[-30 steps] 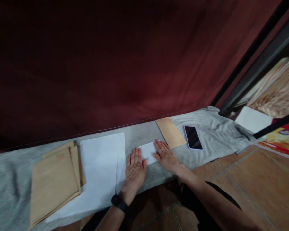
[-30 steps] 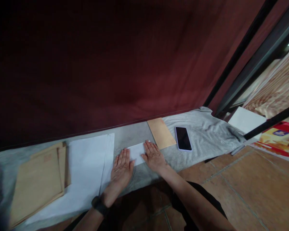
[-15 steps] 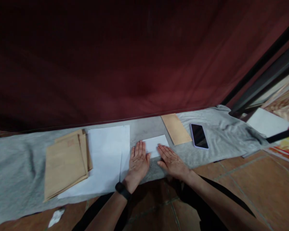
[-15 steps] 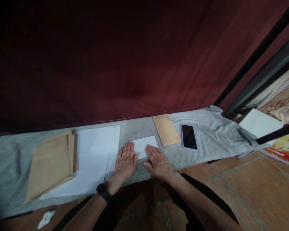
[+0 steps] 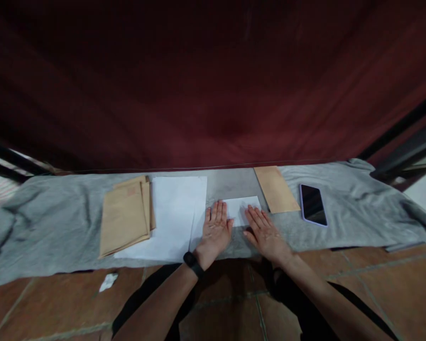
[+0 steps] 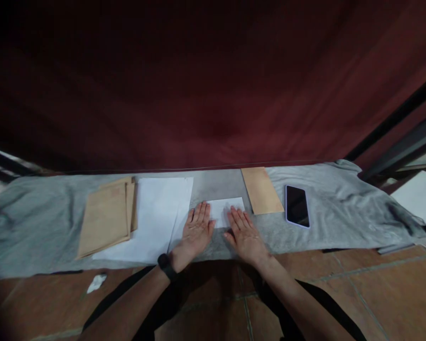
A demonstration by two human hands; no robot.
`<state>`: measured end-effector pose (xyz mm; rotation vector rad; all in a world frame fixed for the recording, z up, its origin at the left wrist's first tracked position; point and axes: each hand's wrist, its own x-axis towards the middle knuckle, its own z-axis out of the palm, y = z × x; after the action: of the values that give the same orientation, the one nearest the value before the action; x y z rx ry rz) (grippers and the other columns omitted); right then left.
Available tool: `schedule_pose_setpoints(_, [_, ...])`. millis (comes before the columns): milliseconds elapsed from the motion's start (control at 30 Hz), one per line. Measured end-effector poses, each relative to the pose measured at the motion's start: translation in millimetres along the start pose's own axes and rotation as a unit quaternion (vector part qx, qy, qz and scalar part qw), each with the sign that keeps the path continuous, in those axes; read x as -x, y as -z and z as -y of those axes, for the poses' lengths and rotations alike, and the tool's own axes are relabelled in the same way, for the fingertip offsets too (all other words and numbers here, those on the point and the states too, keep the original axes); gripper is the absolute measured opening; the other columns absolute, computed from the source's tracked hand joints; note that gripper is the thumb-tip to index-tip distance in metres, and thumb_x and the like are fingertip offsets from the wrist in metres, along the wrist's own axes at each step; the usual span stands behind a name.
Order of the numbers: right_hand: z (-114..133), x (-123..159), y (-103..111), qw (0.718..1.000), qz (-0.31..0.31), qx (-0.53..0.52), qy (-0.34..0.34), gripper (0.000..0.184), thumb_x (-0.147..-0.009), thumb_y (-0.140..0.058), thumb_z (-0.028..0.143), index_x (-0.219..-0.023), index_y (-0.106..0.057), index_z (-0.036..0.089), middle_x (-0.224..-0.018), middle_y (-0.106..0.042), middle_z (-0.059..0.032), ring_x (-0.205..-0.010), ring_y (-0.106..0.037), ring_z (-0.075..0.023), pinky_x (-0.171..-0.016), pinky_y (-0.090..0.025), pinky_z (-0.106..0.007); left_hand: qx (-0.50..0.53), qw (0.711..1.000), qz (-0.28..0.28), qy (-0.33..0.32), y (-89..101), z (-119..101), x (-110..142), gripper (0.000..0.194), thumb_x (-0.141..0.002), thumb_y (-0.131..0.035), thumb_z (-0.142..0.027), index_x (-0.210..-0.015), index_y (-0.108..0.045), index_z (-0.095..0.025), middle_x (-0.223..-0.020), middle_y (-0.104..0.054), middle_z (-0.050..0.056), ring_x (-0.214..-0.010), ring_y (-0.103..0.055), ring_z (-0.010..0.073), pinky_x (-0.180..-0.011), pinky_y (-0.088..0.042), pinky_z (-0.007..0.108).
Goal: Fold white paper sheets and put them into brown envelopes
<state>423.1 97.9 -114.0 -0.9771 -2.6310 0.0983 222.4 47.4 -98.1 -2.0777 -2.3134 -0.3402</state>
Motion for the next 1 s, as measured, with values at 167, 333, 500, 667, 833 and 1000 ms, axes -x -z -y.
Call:
schedule_pose_setpoints(167, [12, -9, 0, 1.0, 0.023, 0.0, -0.016, 0.061, -0.101, -0.042, 0.044, -0.153, -0.036, 0.012, -0.162, -0.028, -0.0164, -0.147, -0.03, -0.0301, -0.119, -0.028, -0.05, 0.273, 0.959, 0.001, 0.076, 13.0, 5, -10, 0.058, -0.09, -0.051, -0.025, -0.146, -0.045, -0.008, -0.155, -0.042, 0.018, -0.147, -0.034, 0.0294, -0.122, -0.022, 0.051])
schedule_pose_setpoints(333, [17, -19, 8, 0.999, 0.031, 0.016, -0.036, 0.056, -0.1, -0.049, 0.041, -0.147, -0.047, 0.012, -0.155, -0.04, -0.0179, -0.14, -0.043, -0.0326, -0.116, -0.031, -0.049, 0.46, 0.87, 0.014, 0.179, 18.1, 19, -22, 0.057, -0.086, -0.055, -0.023, -0.14, -0.05, -0.009, -0.139, -0.059, 0.02, -0.123, -0.06, 0.0294, -0.105, -0.047, 0.048])
schedule_pose_setpoints(500, [22, -30, 11, 0.997, 0.039, 0.047, -0.043, 0.055, -0.098, -0.054, 0.043, -0.141, -0.053, 0.008, -0.149, -0.047, -0.0227, -0.133, -0.05, -0.0352, -0.11, -0.038, -0.051, 0.552, 0.795, 0.023, 0.248, 14.1, 21, -23, 0.06, -0.084, -0.061, -0.026, -0.141, -0.048, -0.015, -0.123, -0.067, 0.016, -0.097, -0.07, 0.0216, -0.079, -0.058, 0.034])
schedule_pose_setpoints(667, [30, -39, 17, 0.998, 0.045, 0.022, -0.05, 0.047, -0.099, -0.052, 0.033, -0.138, -0.055, 0.009, -0.144, -0.052, -0.0232, -0.128, -0.055, -0.0339, -0.106, -0.044, -0.048, 0.655, 0.711, 0.047, 0.252, 27.3, 11, -26, 0.054, -0.088, -0.057, -0.033, -0.137, -0.051, -0.012, -0.111, -0.071, 0.015, -0.095, -0.071, 0.0204, -0.081, -0.057, 0.034])
schedule_pose_setpoints(833, [23, -58, 32, 0.945, -0.025, -0.278, -0.172, 0.034, -0.101, -0.04, 0.03, -0.121, -0.066, 0.021, -0.117, -0.073, -0.0099, -0.102, -0.07, -0.0243, -0.09, -0.055, -0.036, 0.756, 0.598, 0.039, 0.264, 40.6, 9, -31, 0.04, -0.09, -0.057, -0.038, -0.123, -0.062, -0.016, -0.13, -0.065, 0.016, -0.113, -0.065, 0.0224, -0.092, -0.055, 0.035])
schedule_pose_setpoints(1000, [17, -73, 38, 0.659, -0.152, -0.672, -0.301, 0.033, -0.091, -0.056, 0.045, -0.107, -0.065, 0.018, -0.102, -0.076, -0.0093, -0.093, -0.072, -0.0246, -0.081, -0.059, -0.037, 0.776, 0.546, 0.079, 0.304, 41.0, 5, -32, 0.042, -0.087, -0.061, -0.034, -0.127, -0.058, -0.021, -0.136, -0.062, 0.014, -0.113, -0.066, 0.025, -0.088, -0.057, 0.04])
